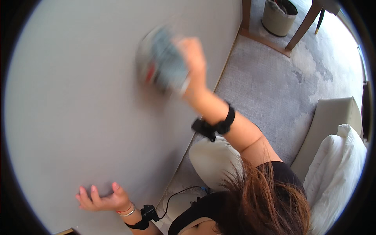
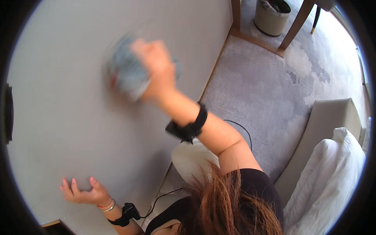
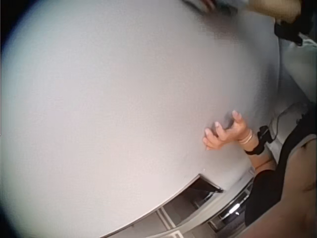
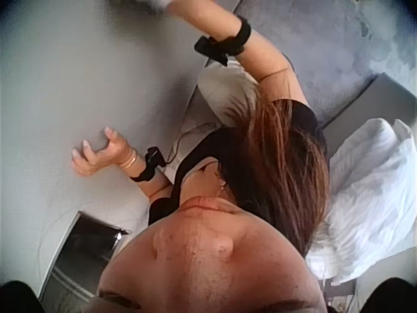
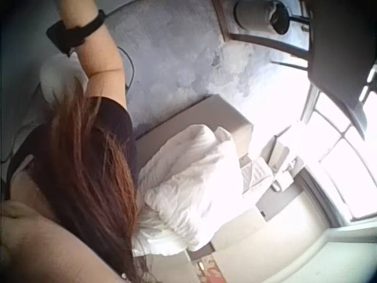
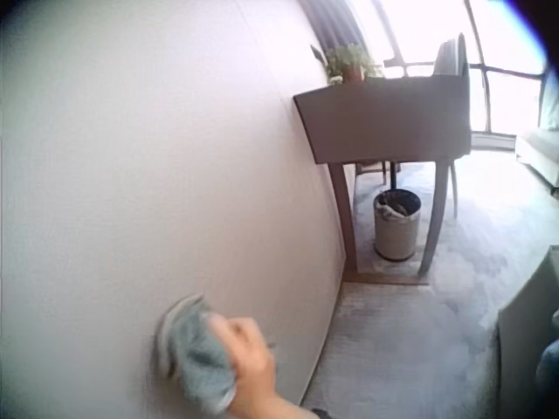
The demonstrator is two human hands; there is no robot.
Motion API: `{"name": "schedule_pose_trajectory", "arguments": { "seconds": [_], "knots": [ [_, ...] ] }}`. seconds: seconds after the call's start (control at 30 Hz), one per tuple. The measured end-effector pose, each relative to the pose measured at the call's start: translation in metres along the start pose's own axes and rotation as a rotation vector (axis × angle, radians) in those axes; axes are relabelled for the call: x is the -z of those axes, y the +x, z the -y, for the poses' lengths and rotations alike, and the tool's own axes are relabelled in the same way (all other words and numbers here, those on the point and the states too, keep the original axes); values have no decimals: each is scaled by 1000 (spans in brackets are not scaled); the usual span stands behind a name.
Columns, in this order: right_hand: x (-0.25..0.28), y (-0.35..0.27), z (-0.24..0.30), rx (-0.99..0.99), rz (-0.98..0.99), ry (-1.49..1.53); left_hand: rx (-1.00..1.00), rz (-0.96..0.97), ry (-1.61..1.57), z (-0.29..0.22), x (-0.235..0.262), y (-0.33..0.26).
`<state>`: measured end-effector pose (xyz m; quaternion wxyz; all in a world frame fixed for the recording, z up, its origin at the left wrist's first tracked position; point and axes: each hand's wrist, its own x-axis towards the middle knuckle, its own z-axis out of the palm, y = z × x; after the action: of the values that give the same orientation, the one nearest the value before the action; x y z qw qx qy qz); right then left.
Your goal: Wipe the wall paneling and a desk surface using a cleaning cloth.
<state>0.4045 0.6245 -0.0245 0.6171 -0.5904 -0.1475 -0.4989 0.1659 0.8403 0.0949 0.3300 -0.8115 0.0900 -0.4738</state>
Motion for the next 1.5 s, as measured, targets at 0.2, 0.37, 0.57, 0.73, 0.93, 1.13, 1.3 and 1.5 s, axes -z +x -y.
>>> {"name": "schedule_pose_trajectory", "arguments": {
  "seconds": [0.2,0.37,0.57,0.73,0.93,1.13,1.3,1.5],
  "knots": [
    [8,-58,-53,76,-10,-162,-56,-47,-36,-5,-5,6],
    [66,-180,-164,-616,-86,-227,-58,-149,-62,-16,-3,8],
    [77,-258,-225,-1282,-486,-231,-38,-100,-52,-15,3,-3],
    [53,-182,-91,-668,-156,104,-87,-96,-7,-15,2,-4],
    [22,-160,-12,174,52,183,100,-107,-131,-43,1,3],
    [83,-247,-157,-210,187,-329,-179,112,-171,-86,-6,-7],
    [108,-309,-256,-1263,-187,-328,-25,217,-266,-118,-50,-21],
    [86,-287,-220,-1190,-220,-216,-101,146,41,-115,-50,-30]
  ]
}}
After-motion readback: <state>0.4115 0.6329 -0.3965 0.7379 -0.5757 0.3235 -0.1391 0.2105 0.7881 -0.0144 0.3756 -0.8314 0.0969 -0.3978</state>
